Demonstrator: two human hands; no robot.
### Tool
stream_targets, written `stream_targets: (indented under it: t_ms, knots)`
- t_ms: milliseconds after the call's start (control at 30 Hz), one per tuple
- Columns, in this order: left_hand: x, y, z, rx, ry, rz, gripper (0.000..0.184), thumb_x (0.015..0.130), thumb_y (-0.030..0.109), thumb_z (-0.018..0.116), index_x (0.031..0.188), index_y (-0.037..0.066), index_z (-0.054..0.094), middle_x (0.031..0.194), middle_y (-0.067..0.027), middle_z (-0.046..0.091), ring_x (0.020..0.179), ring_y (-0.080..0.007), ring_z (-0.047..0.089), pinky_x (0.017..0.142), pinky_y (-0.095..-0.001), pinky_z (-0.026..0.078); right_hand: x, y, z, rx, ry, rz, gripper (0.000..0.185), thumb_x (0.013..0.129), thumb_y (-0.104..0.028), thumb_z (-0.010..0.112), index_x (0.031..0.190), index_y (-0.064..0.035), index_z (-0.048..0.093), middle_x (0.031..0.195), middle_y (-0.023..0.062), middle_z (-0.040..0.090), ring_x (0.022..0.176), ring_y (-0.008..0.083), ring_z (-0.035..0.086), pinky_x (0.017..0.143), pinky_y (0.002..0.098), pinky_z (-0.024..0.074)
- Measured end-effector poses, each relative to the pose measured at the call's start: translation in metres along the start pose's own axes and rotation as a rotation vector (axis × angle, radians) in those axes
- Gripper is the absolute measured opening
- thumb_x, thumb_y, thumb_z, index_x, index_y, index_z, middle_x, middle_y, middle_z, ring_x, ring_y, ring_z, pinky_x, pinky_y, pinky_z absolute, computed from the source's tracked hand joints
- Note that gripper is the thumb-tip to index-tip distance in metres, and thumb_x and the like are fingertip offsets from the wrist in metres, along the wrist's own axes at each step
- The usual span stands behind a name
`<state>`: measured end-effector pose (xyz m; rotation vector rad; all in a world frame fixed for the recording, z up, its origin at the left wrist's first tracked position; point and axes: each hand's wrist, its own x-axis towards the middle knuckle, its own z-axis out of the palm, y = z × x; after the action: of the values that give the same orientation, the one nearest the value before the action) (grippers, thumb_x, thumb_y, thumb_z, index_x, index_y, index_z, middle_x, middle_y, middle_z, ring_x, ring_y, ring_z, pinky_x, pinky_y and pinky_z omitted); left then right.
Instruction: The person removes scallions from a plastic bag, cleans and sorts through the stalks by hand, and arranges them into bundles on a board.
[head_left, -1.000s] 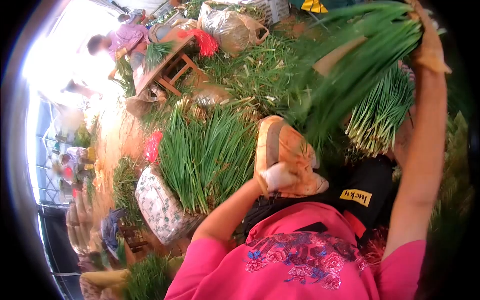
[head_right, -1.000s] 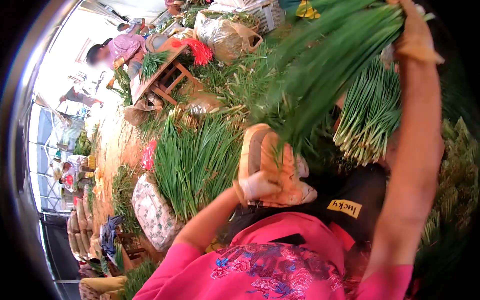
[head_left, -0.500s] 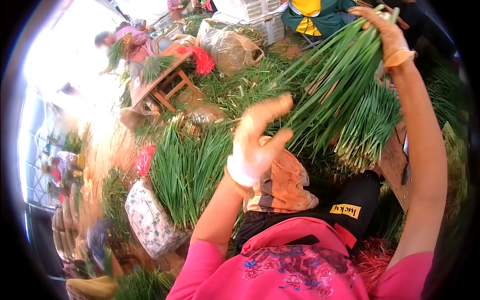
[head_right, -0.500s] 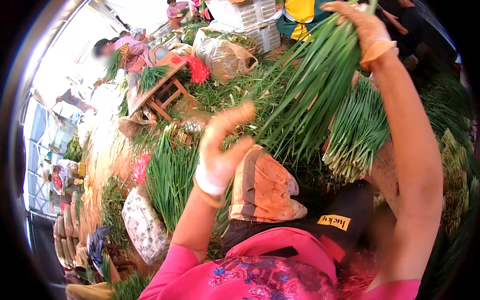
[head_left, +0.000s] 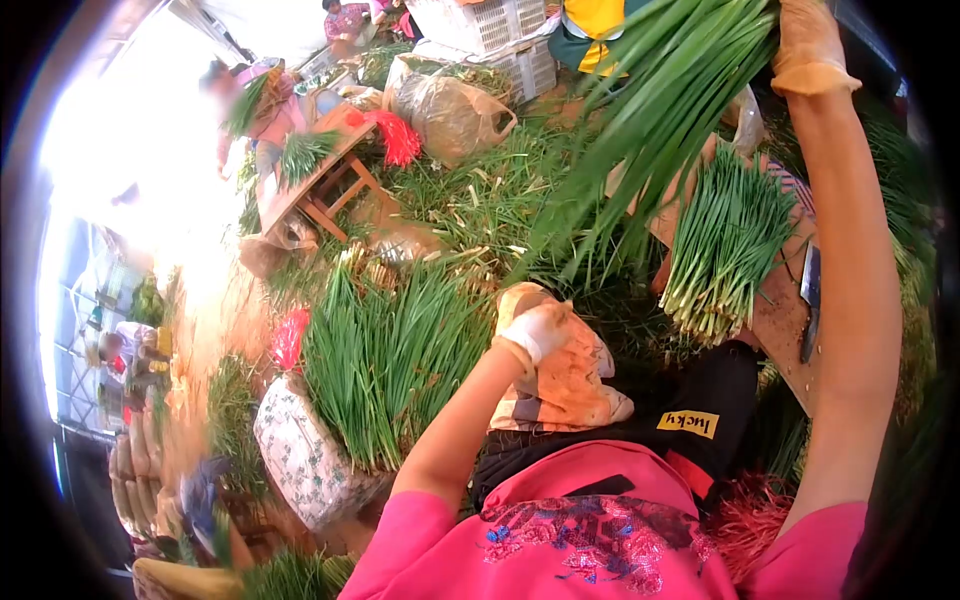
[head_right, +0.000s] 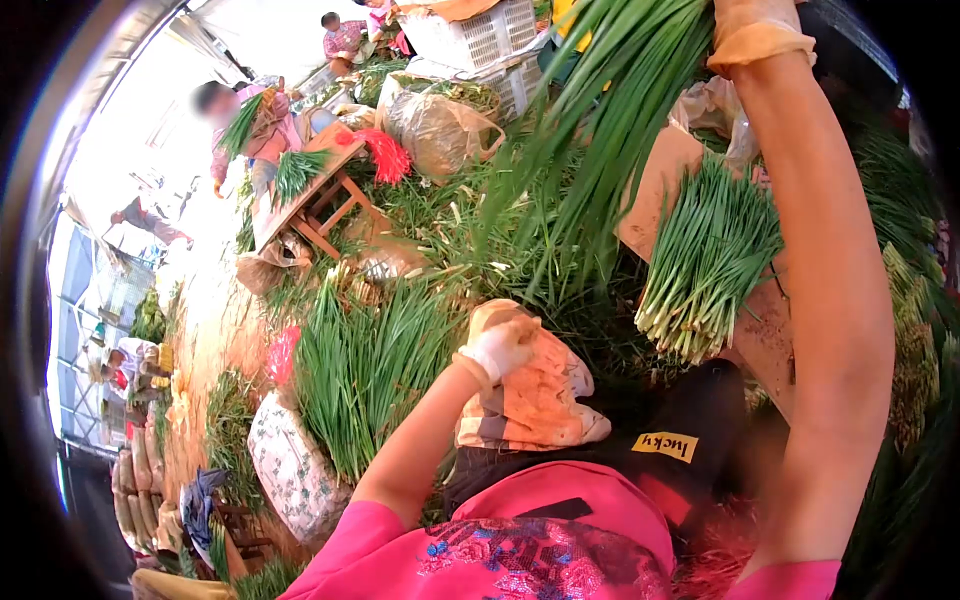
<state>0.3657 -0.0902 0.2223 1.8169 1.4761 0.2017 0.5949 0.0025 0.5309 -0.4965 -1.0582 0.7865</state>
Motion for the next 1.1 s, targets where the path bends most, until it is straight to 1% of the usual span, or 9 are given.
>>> stream_targets:
  t_ms: [67, 167, 200, 267, 367, 800, 933, 1033, 1100]
  knots:
    - [-0.006, -0.003, 0.001, -0.206, -0.078, 0.299, 0.056, 0.084, 0.038, 0.056, 0.129, 0.006, 0.046, 0.111, -0.0165, 0.061, 0.103, -0.0231, 0.058, 0.086, -0.0322, 0.046, -0.019, 0.001, -0.008, -0.621, -0.211, -0.587, 0.021, 0.084, -0.026, 0.061, 0.09, -0.006, 0.063, 0.074, 0.0019, 0.061, 0.068, 0.016, 0.06, 0.061, 0.0273, 0.0491]
    - [-0.033, 0.059, -0.022, -1.516, -0.547, 0.286, 0.083, 0.08, 0.062, 0.053, 0.139, 0.007, 0.032, 0.129, -0.0143, 0.05, 0.116, -0.0256, 0.049, 0.093, -0.0371, 0.041, -0.071, 0.018, -0.011, -1.243, -0.521, -1.209, 0.023, 0.077, -0.021, 0.061, 0.097, -0.0092, 0.061, 0.083, 0.003, 0.062, 0.077, 0.02, 0.062, 0.067, 0.0292, 0.0497]
    - [-0.038, 0.074, -0.026, -1.659, -0.605, 0.486, 0.08, 0.084, 0.065, 0.038, 0.141, 0.01, 0.027, 0.135, -0.016, 0.043, 0.119, -0.0273, 0.046, 0.095, -0.0439, 0.039, -0.099, 0.036, -0.006, -0.985, -0.697, -1.115, 0.027, 0.071, -0.021, 0.063, 0.096, -0.0116, 0.063, 0.078, 0.0004, 0.061, 0.072, 0.018, 0.06, 0.062, 0.0293, 0.0489]
    - [-0.018, 0.057, 0.005, -1.81, 0.184, 0.499, 0.076, 0.087, 0.062, 0.023, 0.138, 0.007, 0.032, 0.132, -0.0164, 0.045, 0.113, -0.0262, 0.05, 0.099, -0.0407, 0.036, -0.158, 0.036, 0.004, -1.006, -0.936, -1.152, 0.027, 0.065, -0.029, 0.065, 0.089, -0.0172, 0.066, 0.062, -0.0071, 0.051, 0.058, 0.0103, 0.055, 0.044, 0.0256, 0.0404]
    - [-0.043, 0.089, -0.028, -2.263, -0.38, 0.622, 0.087, 0.081, 0.073, 0.024, 0.14, 0.009, 0.029, 0.133, -0.0216, 0.041, 0.115, -0.0328, 0.049, 0.097, -0.047, 0.04, -0.209, 0.062, -0.018, -0.907, -1.189, -0.952, 0.036, 0.06, -0.031, 0.062, 0.094, -0.02, 0.067, 0.057, -0.0077, 0.045, 0.052, 0.0073, 0.051, 0.039, 0.0233, 0.035]
    - [-0.036, 0.104, -0.012, -1.905, -0.018, 0.353, 0.108, 0.069, 0.086, 0.017, 0.138, 0.004, 0.03, 0.129, -0.0276, 0.043, 0.112, -0.0436, 0.048, 0.097, -0.0538, 0.038, -0.235, 0.082, -0.061, -0.775, -0.859, -0.633, 0.049, 0.05, -0.032, 0.067, 0.099, -0.0346, 0.067, 0.06, -0.008, 0.05, 0.051, 0.0117, 0.053, 0.038, 0.0257, 0.0331]
    - [-0.045, 0.093, -0.003, -1.857, -0.002, 0.383, 0.106, 0.07, 0.085, 0.019, 0.138, 0.006, 0.031, 0.13, -0.024, 0.043, 0.113, -0.0415, 0.048, 0.096, -0.0522, 0.039, -0.236, 0.083, -0.063, -0.277, -0.66, -0.219, 0.042, 0.054, -0.021, 0.07, 0.095, -0.0148, 0.068, 0.059, -0.0004, 0.055, 0.047, 0.0154, 0.054, 0.039, 0.0252, 0.0383]
    - [-0.049, 0.105, -0.004, -1.852, 0.114, 0.256, 0.102, 0.072, 0.083, 0.024, 0.137, 0.005, 0.033, 0.127, -0.0217, 0.047, 0.112, -0.0404, 0.049, 0.095, -0.0498, 0.041, -0.258, 0.089, -0.056, -0.482, -0.8, -0.275, 0.039, 0.06, -0.017, 0.068, 0.099, -0.0163, 0.066, 0.058, -0.0037, 0.052, 0.049, 0.011, 0.054, 0.04, 0.0246, 0.038]
    - [-0.04, 0.098, -0.002, -1.752, 0.078, 0.24, 0.078, 0.081, 0.062, 0.045, 0.13, 0.001, 0.04, 0.118, -0.0193, 0.053, 0.098, -0.034, 0.057, 0.084, -0.0457, 0.048, -0.279, 0.103, -0.055, -0.784, -0.762, -0.655, 0.037, 0.063, -0.028, 0.065, 0.1, -0.0265, 0.065, 0.067, -0.0081, 0.052, 0.06, 0.0083, 0.056, 0.044, 0.0246, 0.04]
